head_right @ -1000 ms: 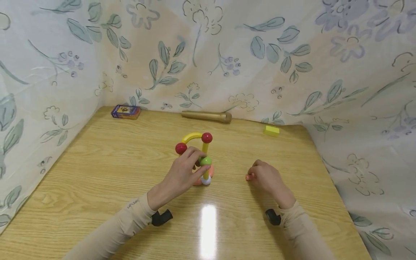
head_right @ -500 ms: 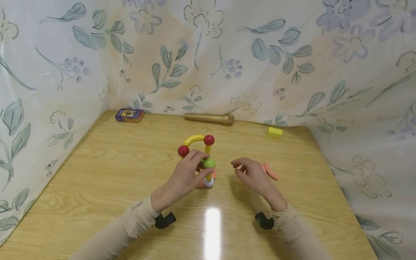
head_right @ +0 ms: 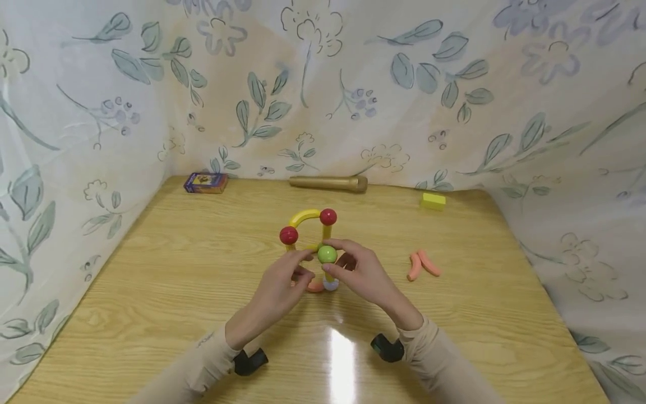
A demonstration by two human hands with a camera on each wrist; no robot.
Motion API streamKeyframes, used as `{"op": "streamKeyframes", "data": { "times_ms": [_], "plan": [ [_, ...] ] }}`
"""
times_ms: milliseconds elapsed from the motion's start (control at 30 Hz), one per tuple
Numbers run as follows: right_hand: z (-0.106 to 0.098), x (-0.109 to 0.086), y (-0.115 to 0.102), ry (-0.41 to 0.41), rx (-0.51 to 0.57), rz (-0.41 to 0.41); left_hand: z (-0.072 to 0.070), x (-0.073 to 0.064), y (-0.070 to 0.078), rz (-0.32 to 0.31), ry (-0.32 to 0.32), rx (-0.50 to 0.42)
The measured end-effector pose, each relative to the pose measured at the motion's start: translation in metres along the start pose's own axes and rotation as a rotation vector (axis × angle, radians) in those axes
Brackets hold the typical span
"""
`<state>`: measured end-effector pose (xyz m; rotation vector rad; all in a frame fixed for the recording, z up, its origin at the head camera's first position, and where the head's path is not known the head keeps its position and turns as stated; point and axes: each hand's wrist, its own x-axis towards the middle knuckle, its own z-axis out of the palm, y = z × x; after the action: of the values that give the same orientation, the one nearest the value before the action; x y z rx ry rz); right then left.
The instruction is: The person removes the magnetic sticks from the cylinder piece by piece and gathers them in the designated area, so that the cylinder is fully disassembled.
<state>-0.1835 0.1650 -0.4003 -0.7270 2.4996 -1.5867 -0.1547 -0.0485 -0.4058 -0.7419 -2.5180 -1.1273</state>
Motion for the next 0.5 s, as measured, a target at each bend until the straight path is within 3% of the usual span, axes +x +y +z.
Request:
{"op": "streamKeyframes", "data": {
  "times_ms": [67,167,333,400,500],
  "plan": [
    [0.001,0.001,0.001,0.007,0.014,0.003,-0.006,-0.007,-0.006,-0.007,0.064,0.05],
    [-0.002,0.001,0.001,0.023,0.034,0.022,-0.015,-0.006,-0.021,-0.098,0.095,0.005],
    [-0.005,0.001,0.001,-0.017,0.148,0.057,-0.02,0.012,-0.047,-0.317,-0.054,-0.174],
    [-0.004,0.001,0.001,-0.045,0.194,0.064,-0.018,0.017,-0.054,-0.338,-0.105,-0.185],
    [-0.003,0.001,0.001,-0.065,0.211,0.063,-0.013,0.02,-0.058,-0.32,-0.116,-0.161]
  ]
}}
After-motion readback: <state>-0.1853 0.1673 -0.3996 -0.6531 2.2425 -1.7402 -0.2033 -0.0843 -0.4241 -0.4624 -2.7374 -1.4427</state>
